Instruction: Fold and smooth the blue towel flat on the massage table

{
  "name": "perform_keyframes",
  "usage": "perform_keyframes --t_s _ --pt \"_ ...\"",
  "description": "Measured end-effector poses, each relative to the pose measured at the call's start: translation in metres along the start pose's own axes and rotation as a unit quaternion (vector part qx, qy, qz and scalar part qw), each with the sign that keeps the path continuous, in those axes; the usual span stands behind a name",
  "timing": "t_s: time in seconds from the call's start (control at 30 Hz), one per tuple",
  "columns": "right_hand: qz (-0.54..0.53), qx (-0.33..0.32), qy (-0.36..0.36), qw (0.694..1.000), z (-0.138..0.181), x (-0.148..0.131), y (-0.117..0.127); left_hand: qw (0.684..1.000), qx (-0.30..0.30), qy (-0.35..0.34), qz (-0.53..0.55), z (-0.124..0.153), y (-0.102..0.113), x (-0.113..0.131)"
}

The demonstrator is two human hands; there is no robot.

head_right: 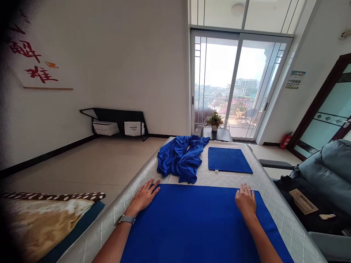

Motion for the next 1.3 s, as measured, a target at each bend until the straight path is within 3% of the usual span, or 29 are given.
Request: perform_keyframes --t_s 0.1,0.23,0.33,0.43,0.53,0.63,0.87,1.07,1.2,1.3 --pt "-0.074 -0.030 0.132 0.988 0.023 -0.090 0.017 1.000 0.010 0.004 0.014 -0.001 0.001 0.000" --pt "-0.185 -0.099 0.283 0.936 0.066 -0.197 0.022 1.000 0.020 -0.002 0.015 0.000 0.001 0.000" --pt "-0.220 -0.136 0.320 0.911 0.085 -0.241 0.016 1.000 0.017 -0.016 0.010 0.001 0.002 0.000" --pt "-0.222 -0.146 0.318 0.910 0.086 -0.249 0.009 1.000 0.009 -0.008 0.001 0.000 0.000 0.000" --pt "-0.204 -0.144 0.300 0.921 0.076 -0.228 0.004 1.000 0.008 -0.005 0.000 -0.001 -0.003 -0.002" --pt "-0.168 -0.142 0.265 0.939 0.060 -0.186 0.000 1.000 0.013 -0.006 0.012 -0.001 -0.005 -0.004" --pt "-0.061 -0.104 0.143 0.982 0.021 -0.034 -0.029 1.000 0.011 0.001 0.011 -0.002 -0.009 -0.006" --pt "0.006 -0.079 0.016 0.997 -0.002 0.091 -0.053 1.000 0.024 -0.006 -0.003 -0.001 -0.020 -0.013" --pt "0.041 -0.072 -0.035 0.996 -0.007 0.115 -0.048 1.000 0.024 -0.008 -0.018 -0.001 -0.016 -0.010" --pt "0.079 -0.017 -0.036 0.996 -0.006 0.086 -0.025 1.000 0.021 -0.003 -0.016 -0.001 -0.012 -0.006"
Point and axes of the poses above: each hand's wrist, its own z-axis away from the middle knuckle, its own y-axis out of the back of the hand, x = y × z, the point moved 2 cm from there along -z, towards the middle knuckle, and after that the axes turned 5 degrees about x, right-handed, at the moved point
